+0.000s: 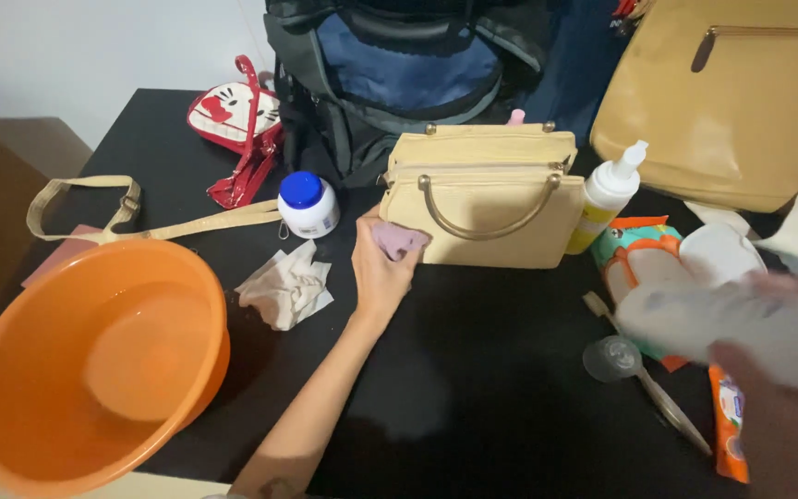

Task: Cleaning a beige handbag using soap, water, and a cloth on a workspace.

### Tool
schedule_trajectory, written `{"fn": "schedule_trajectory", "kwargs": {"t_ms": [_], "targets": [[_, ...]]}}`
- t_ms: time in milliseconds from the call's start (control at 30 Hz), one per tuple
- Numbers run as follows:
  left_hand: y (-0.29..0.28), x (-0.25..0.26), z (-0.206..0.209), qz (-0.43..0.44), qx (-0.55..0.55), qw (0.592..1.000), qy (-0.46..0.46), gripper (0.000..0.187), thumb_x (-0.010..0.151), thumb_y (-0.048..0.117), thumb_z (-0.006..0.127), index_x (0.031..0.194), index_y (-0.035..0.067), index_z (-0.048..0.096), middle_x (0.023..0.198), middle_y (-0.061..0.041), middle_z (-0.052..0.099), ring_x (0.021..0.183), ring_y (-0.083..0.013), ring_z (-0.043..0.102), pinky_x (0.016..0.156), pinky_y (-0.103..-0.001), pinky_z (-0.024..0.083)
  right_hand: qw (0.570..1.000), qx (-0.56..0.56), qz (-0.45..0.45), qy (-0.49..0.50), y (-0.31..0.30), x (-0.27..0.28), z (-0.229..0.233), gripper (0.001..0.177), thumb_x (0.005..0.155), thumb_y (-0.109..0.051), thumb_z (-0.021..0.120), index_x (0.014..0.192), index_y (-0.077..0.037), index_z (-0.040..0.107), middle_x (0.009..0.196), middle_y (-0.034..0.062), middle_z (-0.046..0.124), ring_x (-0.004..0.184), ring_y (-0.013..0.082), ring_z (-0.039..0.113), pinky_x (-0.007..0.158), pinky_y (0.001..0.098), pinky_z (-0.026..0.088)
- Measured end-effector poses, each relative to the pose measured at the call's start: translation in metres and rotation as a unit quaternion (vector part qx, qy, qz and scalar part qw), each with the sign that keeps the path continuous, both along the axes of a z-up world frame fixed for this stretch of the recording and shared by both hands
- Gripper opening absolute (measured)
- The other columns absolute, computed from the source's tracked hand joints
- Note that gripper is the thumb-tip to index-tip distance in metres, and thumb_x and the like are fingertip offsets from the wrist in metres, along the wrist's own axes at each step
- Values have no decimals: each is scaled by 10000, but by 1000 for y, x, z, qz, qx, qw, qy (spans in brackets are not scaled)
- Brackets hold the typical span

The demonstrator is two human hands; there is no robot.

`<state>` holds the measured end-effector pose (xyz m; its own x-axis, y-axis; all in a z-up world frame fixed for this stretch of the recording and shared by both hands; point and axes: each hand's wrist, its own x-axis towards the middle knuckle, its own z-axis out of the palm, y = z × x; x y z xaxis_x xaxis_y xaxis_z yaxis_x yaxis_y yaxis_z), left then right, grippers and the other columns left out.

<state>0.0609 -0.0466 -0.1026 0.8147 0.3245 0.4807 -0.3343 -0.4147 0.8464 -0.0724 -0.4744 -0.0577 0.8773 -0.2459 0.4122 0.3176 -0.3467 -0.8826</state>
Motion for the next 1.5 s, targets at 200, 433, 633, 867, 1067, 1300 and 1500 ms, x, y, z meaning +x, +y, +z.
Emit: {"fn": "schedule_trajectory", "kwargs": {"t_ms": [200,433,633,867,1067,1300,1500], "targets": [[48,-110,90,62,70,995,-32,645,739,172,829,1318,50,572,1394,-124,593,1296,-260,552,1100,-370,382,973,200,119,-5,158,-14,3,683,732,-467,705,1192,17,562,968,208,683,812,258,673,709,342,540],[312,-230,50,458,-164,843,230,851,1267,507,225,718,22,657,611,-264,618,647,-197,704,963,-194,634,802,486,186,293,220,27,-123,748,700,-293,667,1320,119,596,1041,331,701,812,507,674,711,601,524],[365,-256,-5,358,-335,867,92,185,1052,410,742,966,387,580,940,194,639,827,40,655,689,-167,534,569,512,563,311,391,9,-14,917,881,-274,769,1579,59,276,1633,258,350,1501,393,345,1212,529,250],[336,-247,7,367,-348,856,109,158,922,99,726,1023,207,673,1068,42,760,935,-105,784,764,-275,670,530,474,537,453,435,-9,-6,1019,649,-433,844,1516,-131,402,1486,180,499,1472,333,424,1217,593,298],[292,-242,26,348,-326,872,110,200,889,64,710,1040,167,629,972,3,701,879,-115,729,737,-258,609,514,560,549,348,414,-14,-6,887,875,-282,794,1578,-46,307,1612,220,353,1472,428,344,1157,648,265],[243,-230,20,308,-310,895,95,191,899,13,702,943,143,570,978,-13,650,863,-106,636,731,-226,523,605,535,505,306,366,-13,12,536,836,-341,777,1175,55,648,1684,262,168,1528,443,227,1116,693,346],[194,-228,44,285,-321,890,151,209,895,12,716,917,93,525,818,-69,571,717,-139,580,620,-274,490,614,535,515,268,324,1,3,718,893,-284,787,1476,-69,428,1620,284,332,1437,494,398,1047,661,441]]}}
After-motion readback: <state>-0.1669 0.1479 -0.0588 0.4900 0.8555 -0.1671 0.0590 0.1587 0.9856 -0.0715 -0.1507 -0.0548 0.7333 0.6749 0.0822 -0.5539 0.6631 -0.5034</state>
